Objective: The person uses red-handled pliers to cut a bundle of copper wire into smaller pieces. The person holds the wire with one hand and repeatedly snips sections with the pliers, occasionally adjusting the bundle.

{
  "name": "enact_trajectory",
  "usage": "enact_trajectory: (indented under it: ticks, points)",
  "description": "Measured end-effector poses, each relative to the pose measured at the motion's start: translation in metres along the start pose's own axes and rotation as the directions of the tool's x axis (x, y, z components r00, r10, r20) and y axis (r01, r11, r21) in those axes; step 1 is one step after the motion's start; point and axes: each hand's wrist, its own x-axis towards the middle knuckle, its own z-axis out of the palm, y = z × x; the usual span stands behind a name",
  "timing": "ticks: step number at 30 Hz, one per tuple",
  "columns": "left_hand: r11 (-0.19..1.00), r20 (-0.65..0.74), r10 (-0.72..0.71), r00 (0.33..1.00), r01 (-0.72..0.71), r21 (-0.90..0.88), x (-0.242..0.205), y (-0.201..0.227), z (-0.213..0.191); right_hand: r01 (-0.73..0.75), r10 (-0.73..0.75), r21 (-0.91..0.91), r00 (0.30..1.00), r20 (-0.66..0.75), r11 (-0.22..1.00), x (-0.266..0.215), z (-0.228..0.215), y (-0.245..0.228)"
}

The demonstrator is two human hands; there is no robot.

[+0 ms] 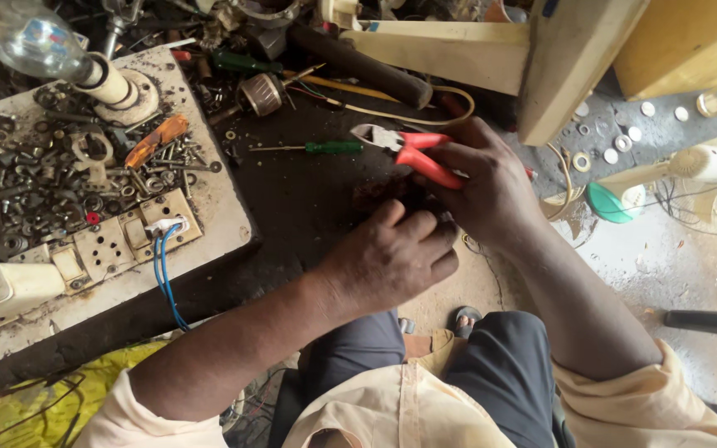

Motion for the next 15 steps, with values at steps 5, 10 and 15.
enact_trajectory:
  ticks: [5,10,15]
  points:
    - [0.996,-0.041,0.06,0.997,-0.062,-0.07,-0.002,-0.011,-0.003,0.005,-0.004,0.039,1.0,-0.024,0.999,-0.002,0.005,0.003]
    - [0.986,-0.106,0.048,0.993,-0.064,-0.156,-0.012,-0.016,0.005,0.024,-0.02,0.07,0.998,-0.063,0.997,-0.004,0.009,0.009]
    - [0.936,-0.189,-0.152,0.97,0.08,-0.344,-0.02,-0.006,0.006,0.022,0.024,0.144,0.95,-0.31,0.989,-0.031,0.015,0.006]
